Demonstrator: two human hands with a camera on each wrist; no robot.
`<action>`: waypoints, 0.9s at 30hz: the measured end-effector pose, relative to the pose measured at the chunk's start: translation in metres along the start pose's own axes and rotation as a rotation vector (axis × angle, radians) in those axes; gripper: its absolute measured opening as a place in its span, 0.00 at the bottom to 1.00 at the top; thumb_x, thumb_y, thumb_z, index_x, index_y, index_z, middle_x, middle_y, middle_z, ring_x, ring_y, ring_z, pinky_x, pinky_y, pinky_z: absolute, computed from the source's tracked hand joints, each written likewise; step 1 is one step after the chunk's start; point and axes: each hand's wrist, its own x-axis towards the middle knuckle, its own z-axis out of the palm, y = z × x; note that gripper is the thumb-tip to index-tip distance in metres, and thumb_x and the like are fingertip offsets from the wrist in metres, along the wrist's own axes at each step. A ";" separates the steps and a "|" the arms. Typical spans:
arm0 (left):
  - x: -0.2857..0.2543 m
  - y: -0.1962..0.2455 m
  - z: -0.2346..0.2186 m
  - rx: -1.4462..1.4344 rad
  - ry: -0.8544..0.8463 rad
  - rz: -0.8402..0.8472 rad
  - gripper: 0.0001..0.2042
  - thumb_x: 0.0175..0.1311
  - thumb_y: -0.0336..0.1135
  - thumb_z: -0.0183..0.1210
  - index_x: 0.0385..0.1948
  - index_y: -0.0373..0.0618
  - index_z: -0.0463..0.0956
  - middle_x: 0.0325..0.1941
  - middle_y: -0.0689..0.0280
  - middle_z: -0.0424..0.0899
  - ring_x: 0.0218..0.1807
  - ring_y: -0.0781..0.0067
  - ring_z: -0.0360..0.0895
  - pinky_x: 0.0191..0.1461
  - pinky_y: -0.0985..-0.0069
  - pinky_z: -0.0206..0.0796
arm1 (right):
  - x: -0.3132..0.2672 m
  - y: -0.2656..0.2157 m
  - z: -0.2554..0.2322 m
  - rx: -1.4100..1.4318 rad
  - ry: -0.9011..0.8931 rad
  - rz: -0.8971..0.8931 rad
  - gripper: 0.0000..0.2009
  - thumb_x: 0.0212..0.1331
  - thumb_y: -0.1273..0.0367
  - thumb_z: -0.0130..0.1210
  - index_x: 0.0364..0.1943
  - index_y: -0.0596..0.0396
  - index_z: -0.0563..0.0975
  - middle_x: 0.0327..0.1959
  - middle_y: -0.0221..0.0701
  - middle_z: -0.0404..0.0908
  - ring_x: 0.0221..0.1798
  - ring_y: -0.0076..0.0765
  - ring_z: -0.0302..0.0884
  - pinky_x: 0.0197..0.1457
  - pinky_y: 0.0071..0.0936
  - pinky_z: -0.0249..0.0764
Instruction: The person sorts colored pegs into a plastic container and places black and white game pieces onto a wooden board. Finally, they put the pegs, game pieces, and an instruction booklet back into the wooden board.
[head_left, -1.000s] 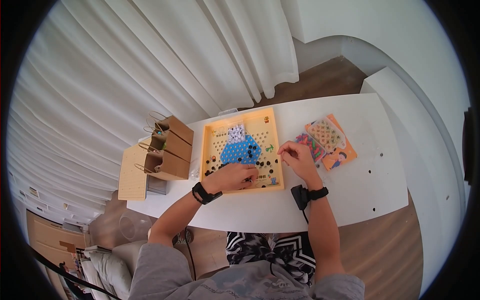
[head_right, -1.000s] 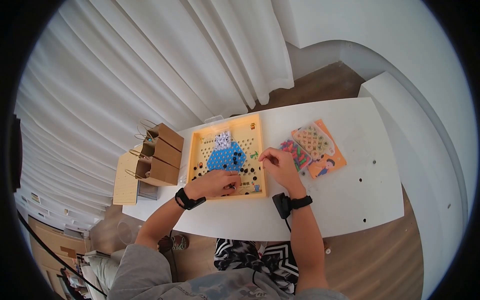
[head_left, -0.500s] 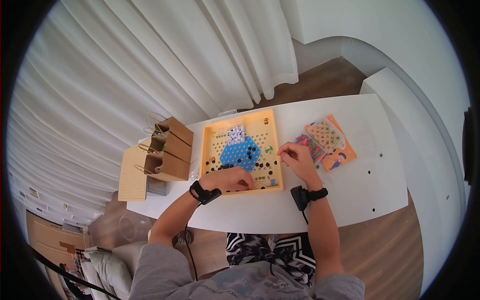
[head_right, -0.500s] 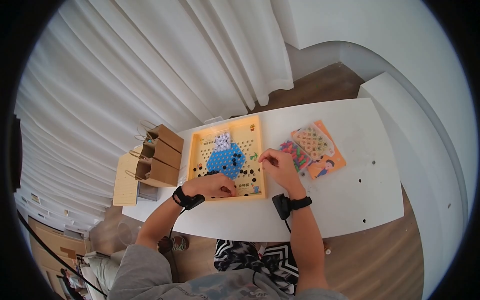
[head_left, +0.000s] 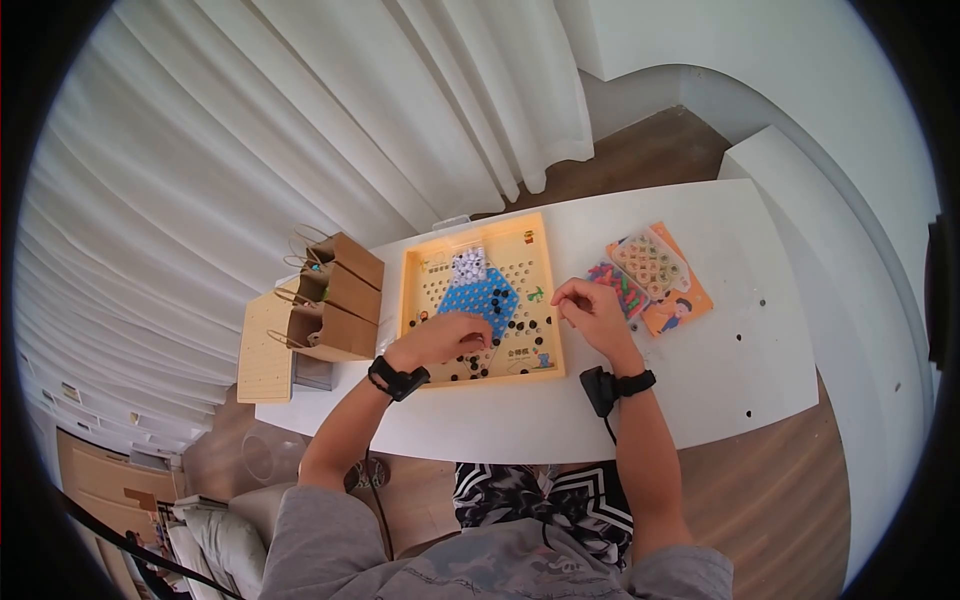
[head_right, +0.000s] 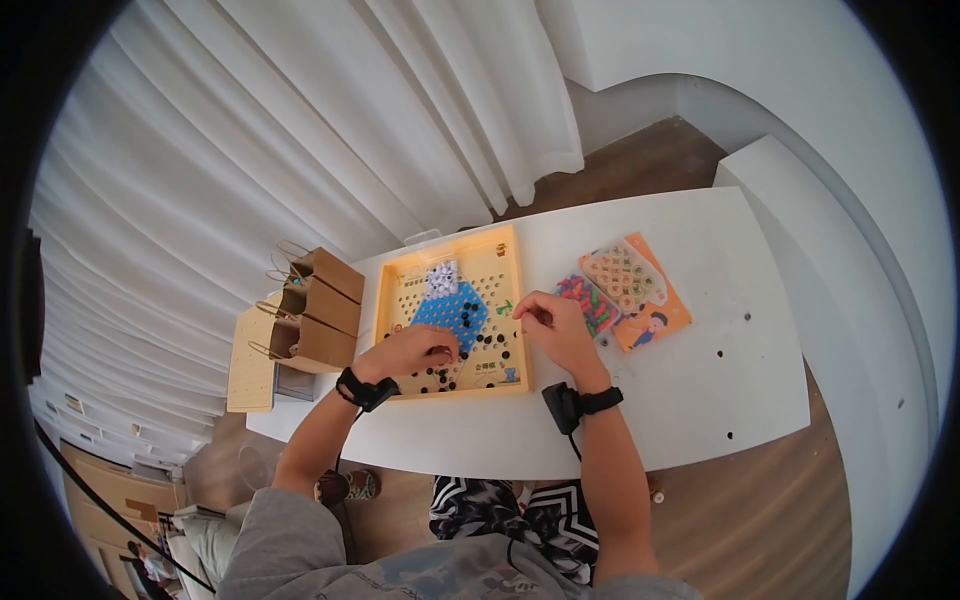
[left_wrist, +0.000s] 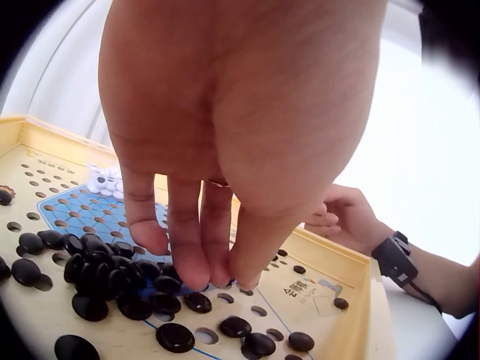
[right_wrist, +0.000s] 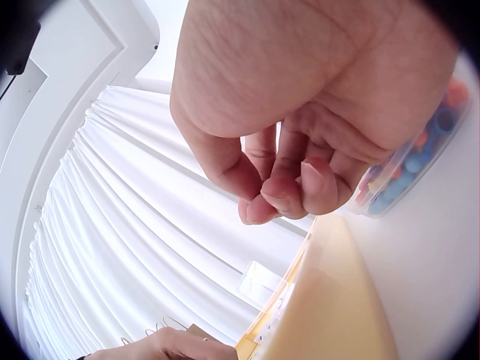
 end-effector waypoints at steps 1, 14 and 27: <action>-0.002 0.000 -0.002 -0.028 0.013 -0.023 0.04 0.68 0.30 0.61 0.40 0.41 0.81 0.37 0.60 0.86 0.41 0.56 0.83 0.44 0.65 0.73 | -0.001 -0.001 0.000 0.014 0.006 0.002 0.05 0.66 0.78 0.54 0.37 0.60 0.81 0.26 0.23 0.80 0.26 0.13 0.72 0.30 0.15 0.67; -0.036 0.007 -0.011 -0.232 -0.244 -0.064 0.06 0.69 0.30 0.58 0.39 0.40 0.82 0.31 0.59 0.86 0.35 0.61 0.83 0.42 0.68 0.73 | 0.000 -0.002 0.000 -0.015 -0.015 0.024 0.04 0.64 0.79 0.54 0.37 0.62 0.81 0.29 0.26 0.82 0.32 0.16 0.79 0.38 0.17 0.73; -0.032 -0.015 -0.010 -0.146 0.183 -0.185 0.03 0.71 0.26 0.56 0.41 0.39 0.79 0.32 0.61 0.84 0.35 0.68 0.83 0.41 0.71 0.73 | -0.001 0.000 0.000 -0.011 -0.004 0.032 0.04 0.65 0.78 0.55 0.37 0.62 0.81 0.27 0.24 0.81 0.30 0.13 0.75 0.35 0.16 0.69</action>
